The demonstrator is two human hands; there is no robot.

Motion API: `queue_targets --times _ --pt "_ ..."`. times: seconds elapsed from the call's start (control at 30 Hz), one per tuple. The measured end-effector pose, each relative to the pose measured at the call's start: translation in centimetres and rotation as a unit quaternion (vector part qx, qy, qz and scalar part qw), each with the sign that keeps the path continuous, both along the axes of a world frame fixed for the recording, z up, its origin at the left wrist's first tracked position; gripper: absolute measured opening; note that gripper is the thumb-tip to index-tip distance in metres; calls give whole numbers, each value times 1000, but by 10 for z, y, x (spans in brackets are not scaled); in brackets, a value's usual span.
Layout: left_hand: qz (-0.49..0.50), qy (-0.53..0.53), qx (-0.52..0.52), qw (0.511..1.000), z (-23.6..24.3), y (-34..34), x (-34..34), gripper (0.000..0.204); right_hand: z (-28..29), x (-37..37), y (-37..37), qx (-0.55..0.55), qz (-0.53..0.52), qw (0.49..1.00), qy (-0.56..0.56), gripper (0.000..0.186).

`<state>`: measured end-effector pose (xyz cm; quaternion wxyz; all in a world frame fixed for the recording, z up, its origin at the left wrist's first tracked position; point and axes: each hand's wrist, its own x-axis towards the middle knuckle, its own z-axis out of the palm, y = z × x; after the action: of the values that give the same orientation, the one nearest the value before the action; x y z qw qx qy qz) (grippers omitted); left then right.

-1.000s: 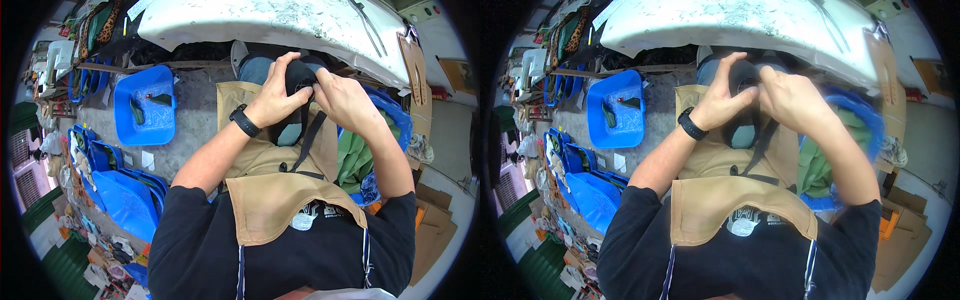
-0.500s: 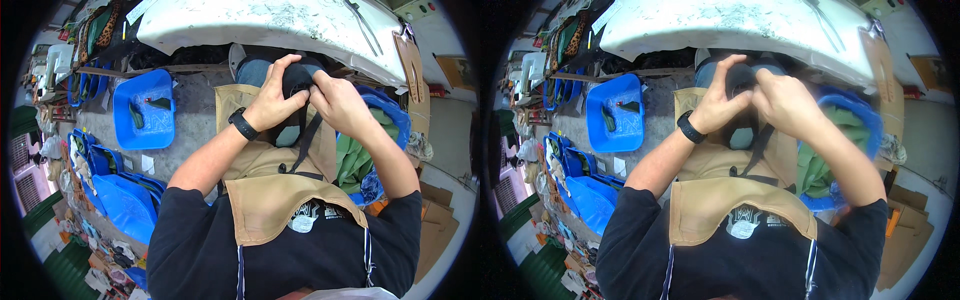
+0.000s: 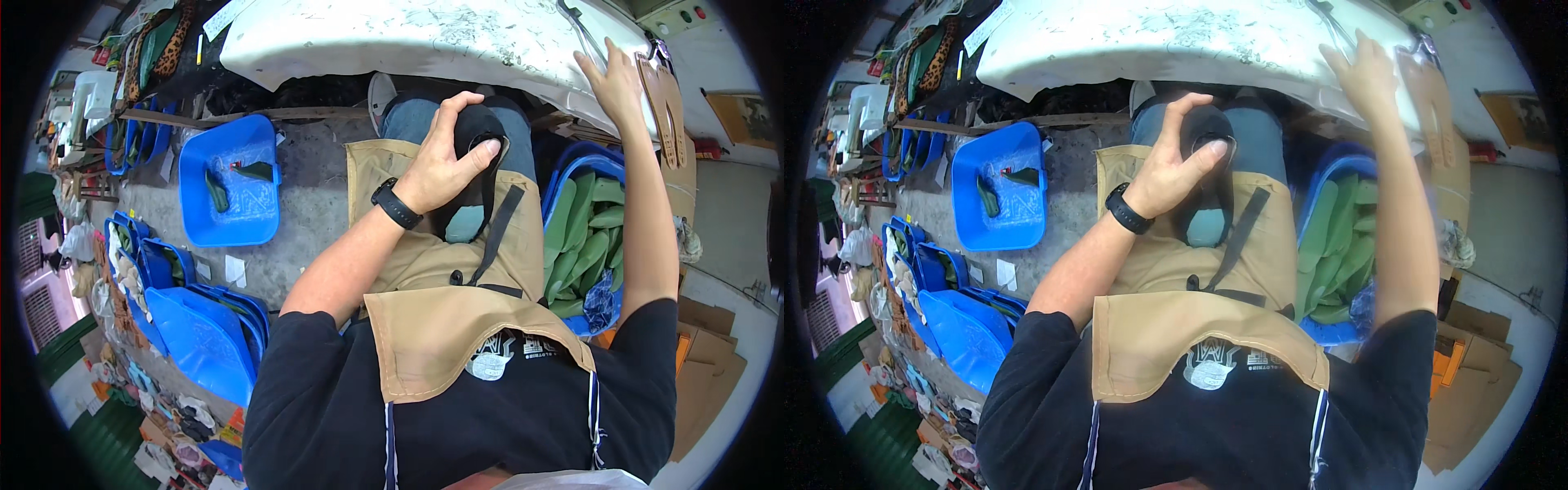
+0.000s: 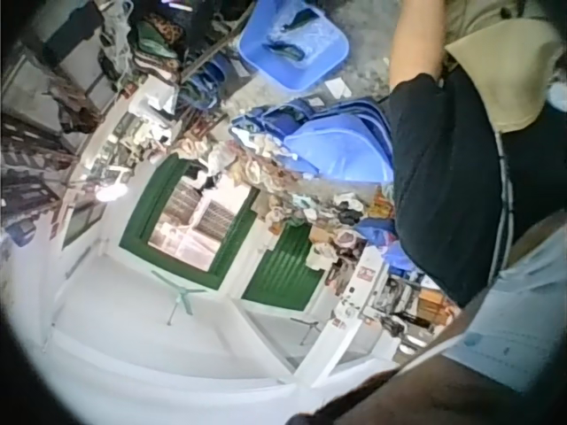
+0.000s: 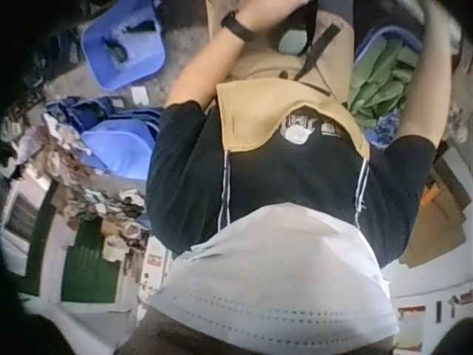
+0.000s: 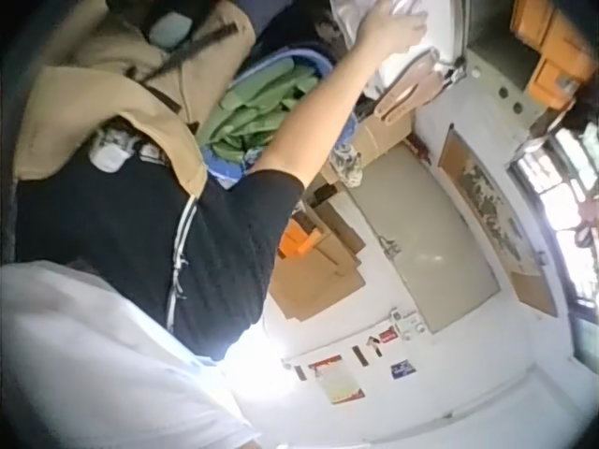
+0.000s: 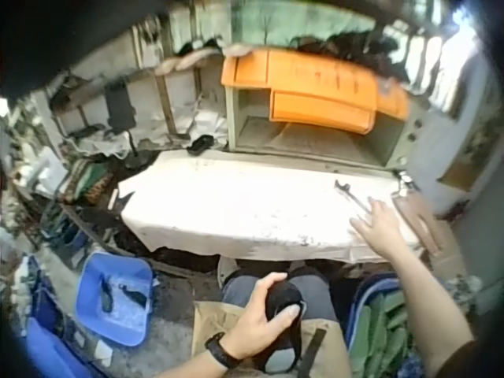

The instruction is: Recorder is assembling or repairing shoes by applying adhesive and using tools to secure parts.

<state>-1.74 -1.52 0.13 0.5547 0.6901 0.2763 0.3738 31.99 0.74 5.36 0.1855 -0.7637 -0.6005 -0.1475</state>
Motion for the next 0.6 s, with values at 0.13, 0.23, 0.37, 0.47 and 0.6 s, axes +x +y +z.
queue_targets --times 0.13,0.23,0.37,0.47,0.6 --pt "-15 -4 -17 1000 -8 15 0 62 -6 33 35 -198 -110 974 23 60" --pt "-55 0 -112 992 -16 31 3 62 11 44 50 -309 -128 940 67 54" --pt "-29 14 -87 996 -24 32 8 59 34 1 20 -199 -73 892 400 46" --pt "-30 7 -70 997 -28 38 12 57 35 -48 -31 -102 20 821 561 35" --pt "-52 -17 -33 998 -26 47 16 51 39 -102 -81 -202 61 785 582 28"
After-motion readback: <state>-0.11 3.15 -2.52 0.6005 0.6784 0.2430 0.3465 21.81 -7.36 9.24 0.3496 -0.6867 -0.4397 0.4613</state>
